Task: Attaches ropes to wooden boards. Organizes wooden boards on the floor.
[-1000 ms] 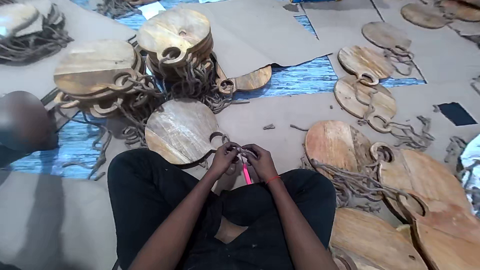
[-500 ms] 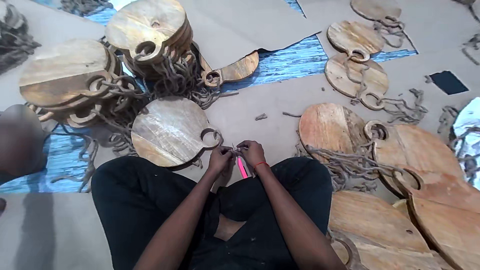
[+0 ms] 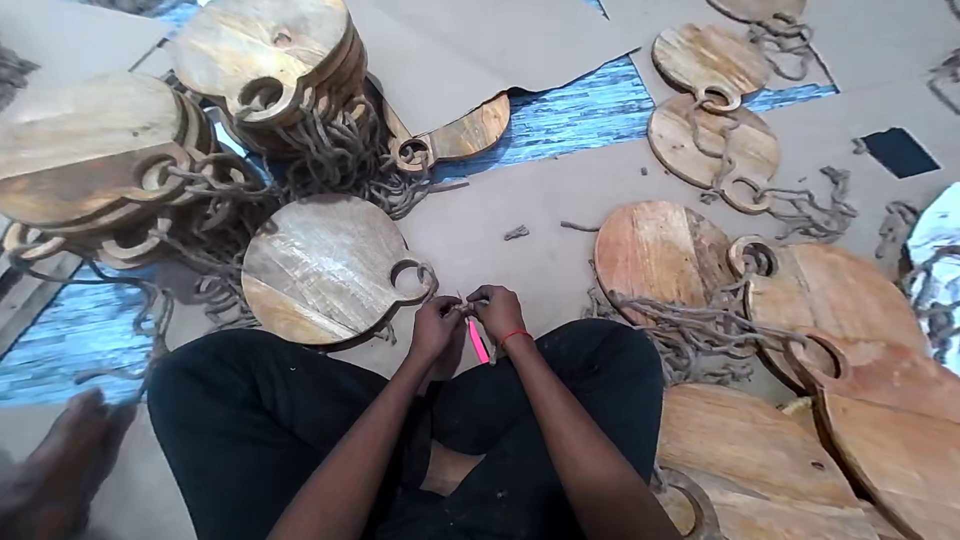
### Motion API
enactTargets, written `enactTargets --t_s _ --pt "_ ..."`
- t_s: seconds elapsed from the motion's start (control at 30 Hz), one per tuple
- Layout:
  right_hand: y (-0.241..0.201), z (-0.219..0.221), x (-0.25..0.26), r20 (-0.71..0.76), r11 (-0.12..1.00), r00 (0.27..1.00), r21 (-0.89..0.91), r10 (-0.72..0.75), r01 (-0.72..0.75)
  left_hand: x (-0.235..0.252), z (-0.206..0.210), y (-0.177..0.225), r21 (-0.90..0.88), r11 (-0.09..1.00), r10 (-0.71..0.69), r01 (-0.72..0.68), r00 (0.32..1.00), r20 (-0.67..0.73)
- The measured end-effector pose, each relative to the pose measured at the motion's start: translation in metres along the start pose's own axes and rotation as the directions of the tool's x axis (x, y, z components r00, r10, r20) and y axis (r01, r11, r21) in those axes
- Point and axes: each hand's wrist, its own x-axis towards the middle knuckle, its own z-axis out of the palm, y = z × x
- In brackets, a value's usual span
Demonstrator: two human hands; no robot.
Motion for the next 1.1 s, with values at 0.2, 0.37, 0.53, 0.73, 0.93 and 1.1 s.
enactTargets --t_s 0.2,0.37,0.53,0.73,0.93,1.1 --pt "-0.003 0.0 -0.006 -0.001 0.998 0.999 -0.04 0.042 -0.042 -0.003 0.002 -0.002 0.003 1.0 -0.016 0.016 0.999 -0.038" --pt "-0.003 0.0 -0.014 0.005 0.996 0.997 -0.056 0.076 -0.076 -0.003 0.003 -0.005 -0.013 1.0 -0.028 0.028 0.999 -0.046" --pt "-0.003 -0.001 -0.01 0.002 0.997 0.998 -0.053 0.055 -0.055 -0.003 0.004 -0.004 -0.028 0.998 -0.052 0.051 0.998 -0.041" --pt "-0.003 0.0 -0.001 0.017 0.999 1.0 -0.035 0.0 0.001 -0.004 0.003 -0.002 0.002 1.0 -0.03 0.031 0.999 -0.03" --pt "-0.005 -0.002 0.014 0.076 0.988 0.992 -0.127 0.102 -0.092 -0.004 0.004 0.002 0.009 0.999 -0.041 0.041 0.999 -0.016" --pt "-0.003 0.0 0.016 0.062 0.987 0.994 -0.136 0.094 -0.085 -0.007 0.006 0.005 0.042 0.998 -0.036 0.038 0.999 -0.039"
